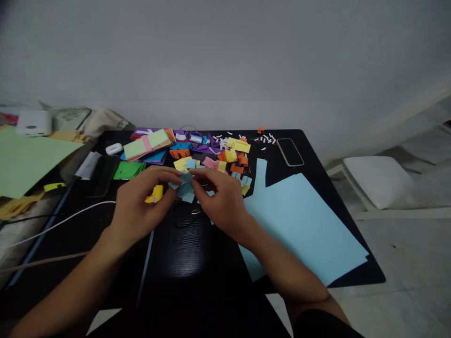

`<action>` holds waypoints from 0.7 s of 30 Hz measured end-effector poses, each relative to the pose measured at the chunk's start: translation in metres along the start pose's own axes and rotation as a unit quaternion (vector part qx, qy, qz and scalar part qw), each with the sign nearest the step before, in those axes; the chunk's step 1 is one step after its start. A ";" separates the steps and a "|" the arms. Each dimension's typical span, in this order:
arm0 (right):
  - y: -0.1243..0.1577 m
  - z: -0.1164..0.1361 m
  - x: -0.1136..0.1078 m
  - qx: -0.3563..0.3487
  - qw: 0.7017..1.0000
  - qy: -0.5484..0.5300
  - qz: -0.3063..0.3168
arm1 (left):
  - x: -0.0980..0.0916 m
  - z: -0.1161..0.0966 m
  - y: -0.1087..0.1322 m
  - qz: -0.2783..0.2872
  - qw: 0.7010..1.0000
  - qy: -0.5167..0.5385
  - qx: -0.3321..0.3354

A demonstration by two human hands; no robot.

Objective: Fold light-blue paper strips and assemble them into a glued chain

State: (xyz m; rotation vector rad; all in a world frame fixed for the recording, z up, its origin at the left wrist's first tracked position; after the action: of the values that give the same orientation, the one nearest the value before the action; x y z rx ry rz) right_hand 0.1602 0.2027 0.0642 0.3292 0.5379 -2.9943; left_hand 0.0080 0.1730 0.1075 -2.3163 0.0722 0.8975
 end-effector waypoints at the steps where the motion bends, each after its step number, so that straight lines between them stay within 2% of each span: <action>1: 0.000 0.000 0.000 -0.002 1.000 0.003 0.001 | 0.001 0.002 0.000 0.000 1.000 0.001 -0.005; 14: 0.000 0.004 0.003 -0.020 0.999 0.046 0.008 | 0.008 0.020 0.004 -0.010 0.997 0.000 -0.071; 21: 0.001 0.004 0.002 -0.021 0.999 0.038 -0.001 | 0.004 0.021 0.005 -0.018 0.995 0.029 -0.097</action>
State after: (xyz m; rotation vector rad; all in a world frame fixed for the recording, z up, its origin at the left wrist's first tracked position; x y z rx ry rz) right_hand 0.1572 0.2000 0.0674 0.4419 0.6062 -2.9775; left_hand -0.0024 0.1823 0.0902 -2.5154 -0.0322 0.8509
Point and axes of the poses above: each hand's wrist, its own y-axis away from the middle knuckle, its own x-axis out of the palm, z = x × y, the point moved 10 cm from there along -y, towards the middle knuckle
